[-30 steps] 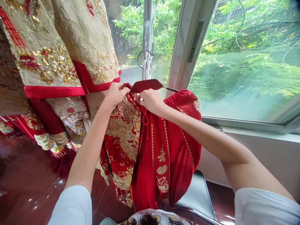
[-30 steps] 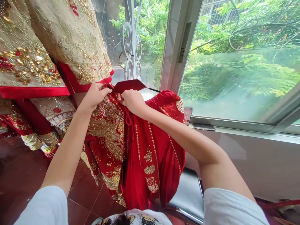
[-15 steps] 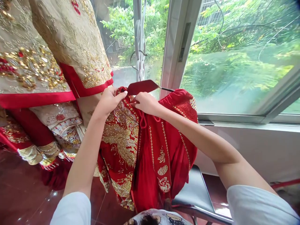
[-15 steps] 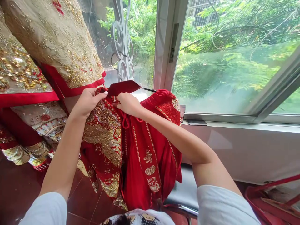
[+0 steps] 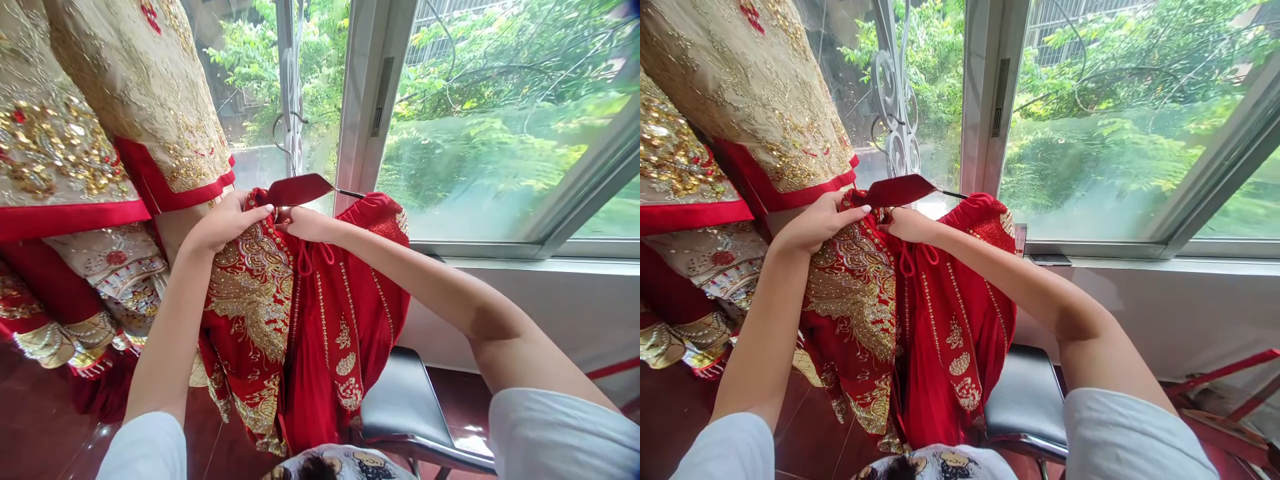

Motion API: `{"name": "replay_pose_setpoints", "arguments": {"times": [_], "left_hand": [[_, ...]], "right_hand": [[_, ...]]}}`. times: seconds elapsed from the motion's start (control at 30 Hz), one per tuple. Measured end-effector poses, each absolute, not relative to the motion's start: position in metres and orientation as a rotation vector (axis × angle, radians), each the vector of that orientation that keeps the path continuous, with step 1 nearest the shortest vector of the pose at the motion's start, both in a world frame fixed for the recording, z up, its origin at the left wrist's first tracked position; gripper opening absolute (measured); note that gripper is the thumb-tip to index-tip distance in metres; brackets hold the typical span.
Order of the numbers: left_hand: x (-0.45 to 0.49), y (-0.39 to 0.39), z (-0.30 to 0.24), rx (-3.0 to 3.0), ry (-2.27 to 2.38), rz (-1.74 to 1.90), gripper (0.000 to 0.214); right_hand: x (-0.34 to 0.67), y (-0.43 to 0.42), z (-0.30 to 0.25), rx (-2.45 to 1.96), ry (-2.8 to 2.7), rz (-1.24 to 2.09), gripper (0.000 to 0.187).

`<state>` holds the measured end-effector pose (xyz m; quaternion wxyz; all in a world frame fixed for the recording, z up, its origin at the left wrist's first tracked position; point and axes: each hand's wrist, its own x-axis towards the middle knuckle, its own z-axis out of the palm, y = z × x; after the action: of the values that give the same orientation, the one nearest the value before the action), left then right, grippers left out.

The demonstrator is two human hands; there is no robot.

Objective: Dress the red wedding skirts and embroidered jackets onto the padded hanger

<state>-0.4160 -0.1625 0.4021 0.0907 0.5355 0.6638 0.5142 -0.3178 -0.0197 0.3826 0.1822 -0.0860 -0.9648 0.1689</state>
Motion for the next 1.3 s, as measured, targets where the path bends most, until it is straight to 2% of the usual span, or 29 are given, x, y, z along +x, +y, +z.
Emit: {"name": "replay_pose_setpoints", "arguments": {"times": [0.17, 0.37, 0.67, 0.8, 0.9, 1.0, 1.07, 1.13, 1.2, 1.3], "left_hand": [[-0.417, -0.164, 0.407, 1.599, 1.981, 1.408, 0.030], [-0.422, -0.163, 0.404, 1.516, 1.980, 1.409, 0.027], [-0.425, -0.160, 0.402, 1.534, 1.999, 1.413, 0.024], [-0.425, -0.165, 0.394, 1.607, 2.262, 1.458, 0.023], [-0.423, -0.171, 0.385, 1.673, 2.613, 1.401, 0.028], [-0.416, -0.176, 0.382, 1.733, 2.804, 1.334, 0.029], [-0.408, -0.176, 0.387, 1.884, 2.805, 1.386, 0.033], [-0.400, -0.170, 0.397, 2.143, 2.750, 1.350, 0.046], [-0.394, -0.155, 0.408, 2.439, 2.669, 1.100, 0.052], [-0.388, -0.125, 0.422, 2.741, 2.560, 0.651, 0.050]], "right_hand": [[-0.320, -0.018, 0.385, -0.157, -2.737, 0.619, 0.024], [-0.323, -0.019, 0.384, -0.306, -2.766, 0.489, 0.027], [-0.324, -0.015, 0.378, -0.345, -2.676, 0.508, 0.021], [-0.300, -0.013, 0.386, -0.322, -2.717, 0.341, 0.028], [-0.282, -0.013, 0.387, -0.411, -2.597, 0.132, 0.023], [-0.279, -0.013, 0.381, -0.514, -2.420, 0.060, 0.024], [-0.284, -0.011, 0.376, -0.511, -2.331, 0.117, 0.026], [-0.290, -0.008, 0.374, -0.458, -2.289, 0.235, 0.027], [-0.294, -0.003, 0.374, -0.375, -2.286, 0.400, 0.027], [-0.294, 0.004, 0.376, -0.292, -2.268, 0.677, 0.029]]}}
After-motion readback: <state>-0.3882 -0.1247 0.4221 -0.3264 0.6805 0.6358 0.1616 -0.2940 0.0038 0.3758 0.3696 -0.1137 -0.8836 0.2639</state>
